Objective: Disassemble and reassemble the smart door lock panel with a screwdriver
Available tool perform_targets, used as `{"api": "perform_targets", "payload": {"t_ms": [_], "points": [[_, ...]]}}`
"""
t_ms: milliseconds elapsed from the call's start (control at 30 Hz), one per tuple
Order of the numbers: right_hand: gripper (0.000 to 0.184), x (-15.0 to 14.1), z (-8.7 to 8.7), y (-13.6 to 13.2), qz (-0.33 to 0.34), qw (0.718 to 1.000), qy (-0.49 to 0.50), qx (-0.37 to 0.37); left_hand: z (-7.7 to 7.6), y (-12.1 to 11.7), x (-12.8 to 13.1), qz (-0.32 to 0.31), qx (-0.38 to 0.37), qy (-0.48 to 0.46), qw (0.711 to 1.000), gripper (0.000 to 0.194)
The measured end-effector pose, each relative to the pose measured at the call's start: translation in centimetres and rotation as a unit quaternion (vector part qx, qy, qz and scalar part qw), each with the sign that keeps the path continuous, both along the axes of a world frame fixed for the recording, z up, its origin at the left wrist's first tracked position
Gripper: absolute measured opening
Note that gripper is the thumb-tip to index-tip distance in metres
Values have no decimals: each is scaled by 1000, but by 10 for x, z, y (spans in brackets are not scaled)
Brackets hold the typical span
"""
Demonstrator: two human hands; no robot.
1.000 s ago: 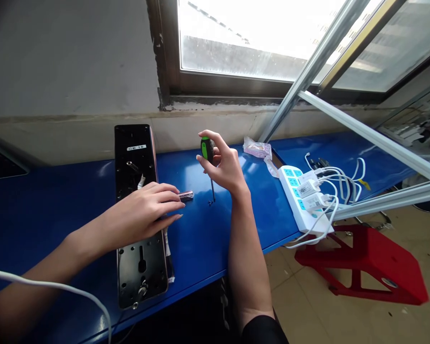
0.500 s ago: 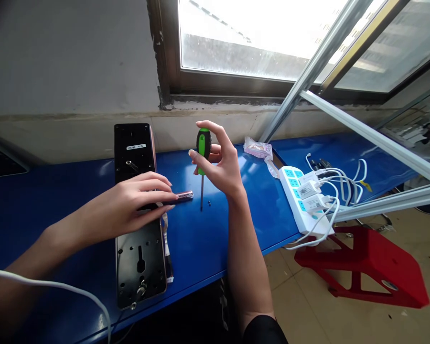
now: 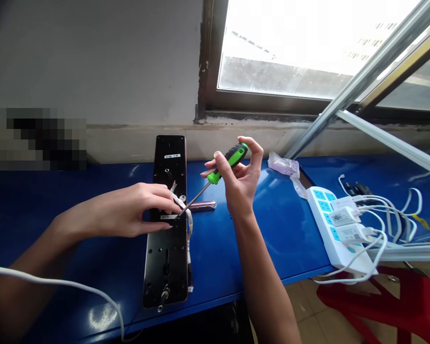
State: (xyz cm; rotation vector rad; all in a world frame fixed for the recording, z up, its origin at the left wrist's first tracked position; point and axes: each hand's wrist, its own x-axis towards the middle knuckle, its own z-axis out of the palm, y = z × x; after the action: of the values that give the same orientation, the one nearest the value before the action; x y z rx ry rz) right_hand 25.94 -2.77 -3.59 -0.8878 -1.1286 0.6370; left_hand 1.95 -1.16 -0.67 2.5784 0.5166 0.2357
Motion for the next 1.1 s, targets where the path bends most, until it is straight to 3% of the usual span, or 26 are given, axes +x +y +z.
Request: {"api": "perform_targets", "payload": {"t_ms": [167,500,733,900,1100], "points": [[50,-6,-5,3,-27,999,12,26,3,2,0,4,-10,-19,1000,12],[50,-13,-7,-1,-56,996,-3,68,0,7,-3,31,-21,-25,999,19],[46,-14,-6,-3,-55,993,-23,97,0,8,-3,136,-110,-49,983,20],[47,-15,-8,0,-63,993,-21,99,1,5,0,174,-151,-59,971,27],[44,-12,-6,-4,9,993,-56,108,8,0,-1,159,-138,-13,978,28]]}}
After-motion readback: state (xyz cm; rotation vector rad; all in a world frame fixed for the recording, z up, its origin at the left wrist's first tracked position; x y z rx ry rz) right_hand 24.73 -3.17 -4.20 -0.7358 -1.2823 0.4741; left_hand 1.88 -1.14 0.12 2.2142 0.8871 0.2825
